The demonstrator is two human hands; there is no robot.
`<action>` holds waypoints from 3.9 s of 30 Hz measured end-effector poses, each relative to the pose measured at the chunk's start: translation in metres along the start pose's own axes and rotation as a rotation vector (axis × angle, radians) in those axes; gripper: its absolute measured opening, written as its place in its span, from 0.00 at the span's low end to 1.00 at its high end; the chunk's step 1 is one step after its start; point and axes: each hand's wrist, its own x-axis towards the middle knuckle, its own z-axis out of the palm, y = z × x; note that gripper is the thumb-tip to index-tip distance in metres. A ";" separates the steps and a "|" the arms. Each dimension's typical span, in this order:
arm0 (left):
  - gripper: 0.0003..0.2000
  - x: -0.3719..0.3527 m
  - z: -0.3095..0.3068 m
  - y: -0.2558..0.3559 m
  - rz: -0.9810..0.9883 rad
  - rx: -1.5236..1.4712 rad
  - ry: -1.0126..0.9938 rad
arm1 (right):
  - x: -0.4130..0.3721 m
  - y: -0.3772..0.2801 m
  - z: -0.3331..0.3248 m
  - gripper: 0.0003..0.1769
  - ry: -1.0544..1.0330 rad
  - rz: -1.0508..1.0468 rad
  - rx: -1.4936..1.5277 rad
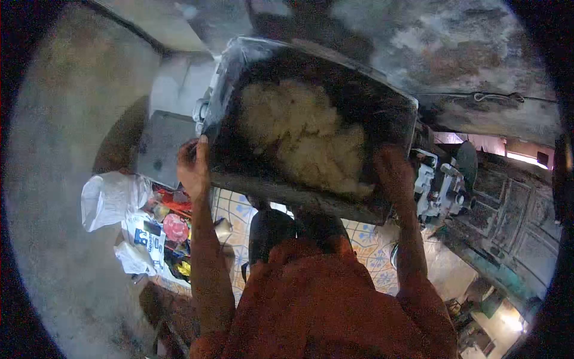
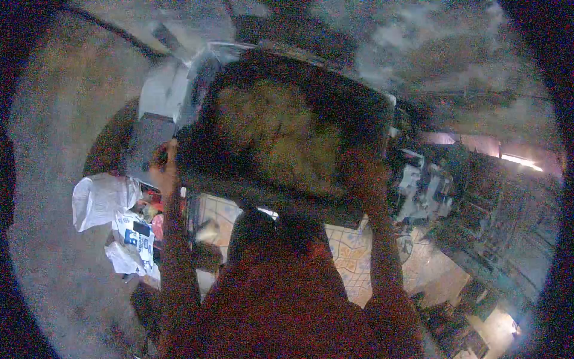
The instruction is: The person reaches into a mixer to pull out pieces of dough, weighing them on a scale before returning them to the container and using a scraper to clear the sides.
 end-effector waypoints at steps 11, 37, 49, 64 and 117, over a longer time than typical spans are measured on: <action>0.17 0.004 -0.001 -0.017 0.009 0.139 0.025 | -0.064 0.053 0.050 0.38 0.336 0.218 0.308; 0.16 0.006 -0.002 -0.030 0.128 0.057 -0.039 | -0.076 0.131 0.106 0.30 0.302 0.029 -0.165; 0.16 -0.001 -0.002 -0.004 0.105 0.194 -0.012 | -0.069 0.117 0.098 0.29 0.312 0.414 0.311; 0.18 0.011 0.000 -0.043 0.167 0.263 0.058 | -0.061 0.101 0.084 0.28 0.272 0.346 0.267; 0.13 0.012 0.001 -0.047 0.067 0.119 0.038 | -0.065 0.249 0.161 0.25 0.228 0.009 -0.216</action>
